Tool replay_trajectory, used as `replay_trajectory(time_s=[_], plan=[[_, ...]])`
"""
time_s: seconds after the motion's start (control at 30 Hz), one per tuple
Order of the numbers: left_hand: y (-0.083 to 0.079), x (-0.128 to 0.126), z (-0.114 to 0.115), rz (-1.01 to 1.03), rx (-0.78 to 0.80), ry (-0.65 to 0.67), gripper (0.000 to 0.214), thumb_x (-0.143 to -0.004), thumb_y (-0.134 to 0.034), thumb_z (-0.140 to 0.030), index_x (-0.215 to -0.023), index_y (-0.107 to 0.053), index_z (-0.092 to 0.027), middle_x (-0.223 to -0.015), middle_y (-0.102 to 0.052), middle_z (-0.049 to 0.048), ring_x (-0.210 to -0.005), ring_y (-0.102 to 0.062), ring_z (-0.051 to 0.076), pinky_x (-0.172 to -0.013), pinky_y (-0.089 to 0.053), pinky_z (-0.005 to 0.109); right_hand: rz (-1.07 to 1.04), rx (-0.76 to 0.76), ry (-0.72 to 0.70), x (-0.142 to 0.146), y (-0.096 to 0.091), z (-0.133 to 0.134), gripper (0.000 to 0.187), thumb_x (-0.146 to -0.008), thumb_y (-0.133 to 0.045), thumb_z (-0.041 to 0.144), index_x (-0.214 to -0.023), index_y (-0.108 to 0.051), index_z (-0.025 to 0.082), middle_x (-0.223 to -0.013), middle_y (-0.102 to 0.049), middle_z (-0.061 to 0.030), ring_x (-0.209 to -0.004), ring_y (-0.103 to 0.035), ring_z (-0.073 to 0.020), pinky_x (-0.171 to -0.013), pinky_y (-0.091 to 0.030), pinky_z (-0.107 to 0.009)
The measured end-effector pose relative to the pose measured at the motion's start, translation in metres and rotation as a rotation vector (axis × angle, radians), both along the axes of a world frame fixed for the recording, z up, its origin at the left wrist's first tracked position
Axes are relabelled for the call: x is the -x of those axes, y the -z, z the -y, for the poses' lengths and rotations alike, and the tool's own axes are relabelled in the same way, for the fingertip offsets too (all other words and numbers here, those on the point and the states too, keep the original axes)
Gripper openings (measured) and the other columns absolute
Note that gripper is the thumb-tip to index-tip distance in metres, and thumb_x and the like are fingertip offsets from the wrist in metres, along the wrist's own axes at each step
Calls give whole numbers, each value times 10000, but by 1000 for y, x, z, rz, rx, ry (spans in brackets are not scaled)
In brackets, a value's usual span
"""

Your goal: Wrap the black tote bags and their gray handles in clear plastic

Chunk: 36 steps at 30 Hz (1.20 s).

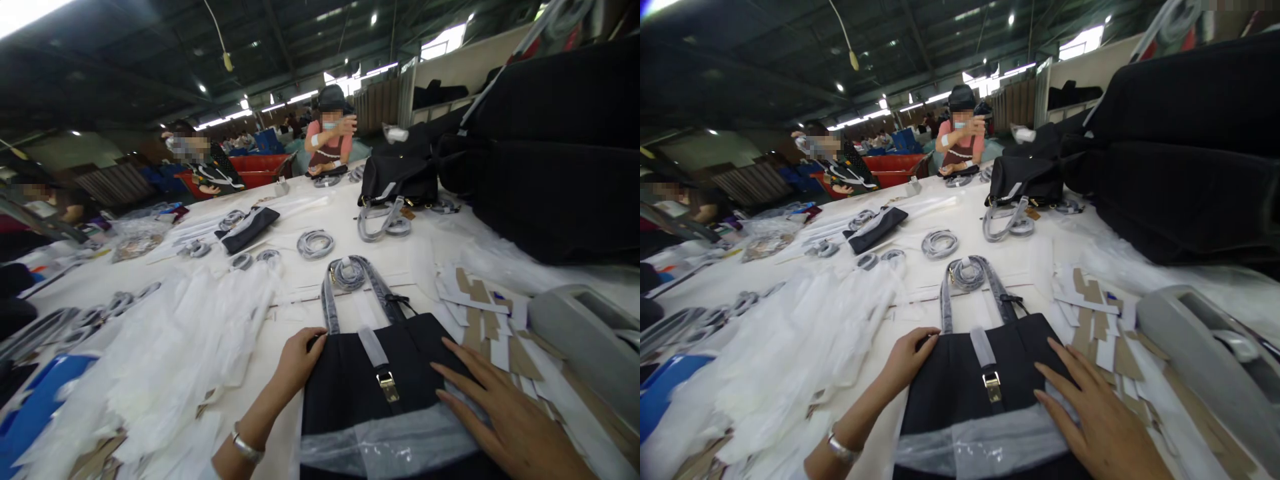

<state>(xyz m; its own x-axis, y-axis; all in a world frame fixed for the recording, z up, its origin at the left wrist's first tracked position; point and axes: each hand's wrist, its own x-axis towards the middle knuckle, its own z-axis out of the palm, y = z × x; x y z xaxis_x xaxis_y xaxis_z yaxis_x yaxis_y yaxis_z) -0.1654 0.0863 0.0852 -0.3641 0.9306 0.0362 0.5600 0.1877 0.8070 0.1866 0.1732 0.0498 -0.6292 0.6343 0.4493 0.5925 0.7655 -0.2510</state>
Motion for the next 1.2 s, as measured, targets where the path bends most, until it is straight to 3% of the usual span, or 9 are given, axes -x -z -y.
replay_trajectory(time_s=[0.13, 0.27, 0.4, 0.53, 0.73, 0.9, 1.03, 1.13, 1.2], plan=[[-19, -14, -35, 169, -10, 67, 366, -777, -690, -275, -1143, -708, -282, -1286, -649, 72, -1291, -510, 302, -1165, -312, 465, -84, 145, 13, 13, -26, -33, 436, -912, -504, 543, -1222, -680, 290, -1287, -657, -59, -1182, -608, -336, -1053, -450, -549], [-20, -41, -105, 385, 122, 198, 317, -846, -652, -276, -1149, -671, -185, -1034, -728, 98, -947, -697, 253, -889, -559, 428, -181, 390, 69, 52, -46, -91, 468, -900, -483, 489, -1232, -662, 213, -1300, -647, -96, -1230, -573, -311, -1109, -390, -483], [-6, -65, -166, 518, 237, 200, 249, -952, -571, -328, -1081, -637, -126, -988, -693, 79, -810, -683, 170, -734, -586, 347, -156, 679, 38, 92, -40, -141, 467, -828, -543, 488, -1154, -695, 191, -1129, -727, -108, -1067, -663, -303, -996, -470, -443], [3, -71, -192, 544, 216, 153, 299, -955, -570, -394, -1104, -614, -138, -1025, -654, 60, -841, -648, 164, -740, -566, 347, -156, 795, -14, 110, -32, -160, 507, -872, -469, 598, -921, -743, 175, -861, -753, -56, -883, -682, -260, -821, -517, -361], [-5, -60, -197, 532, 28, 173, 330, -902, -603, -459, -818, -622, -141, -762, -593, -2, -709, -581, 116, -681, -499, 258, -50, 1066, -181, 106, -42, -149, 578, -736, -632, 714, -579, -662, 158, -530, -591, 17, -504, -509, -136, -516, -425, -247], [-10, -49, -175, 513, 67, 299, 378, -898, -507, -517, -830, -632, -167, -774, -637, 25, -674, -621, 137, -642, -514, 266, -209, 1171, -187, 98, -53, -142, 573, -754, -610, 722, -719, -722, 161, -752, -709, -35, -746, -623, -207, -724, -499, -307], [-8, -37, -141, 410, 192, 530, 225, -760, -698, -387, -681, -693, -176, -627, -666, 15, -604, -635, 181, -637, -518, 292, -389, 1205, -68, 103, -55, -138, 568, -765, -610, 717, -683, -680, 159, -799, -710, -54, -756, -624, -201, -729, -489, -300], [-8, -32, -124, 349, 175, 617, 95, -752, -695, -280, -780, -753, -210, -733, -727, -1, -735, -675, 192, -757, -519, 276, -498, 1401, -66, 109, -55, -137, 525, -765, -653, 668, -597, -576, 178, -697, -664, -35, -629, -596, -161, -623, -485, -265], [-8, -32, -122, 320, 137, 579, 194, -781, -654, -257, -943, -750, -210, -906, -750, 27, -810, -688, 197, -786, -520, 287, -467, 1545, -67, 113, -55, -138, 507, -787, -645, 640, -581, -530, 192, -619, -631, -20, -561, -590, -154, -581, -497, -262]])
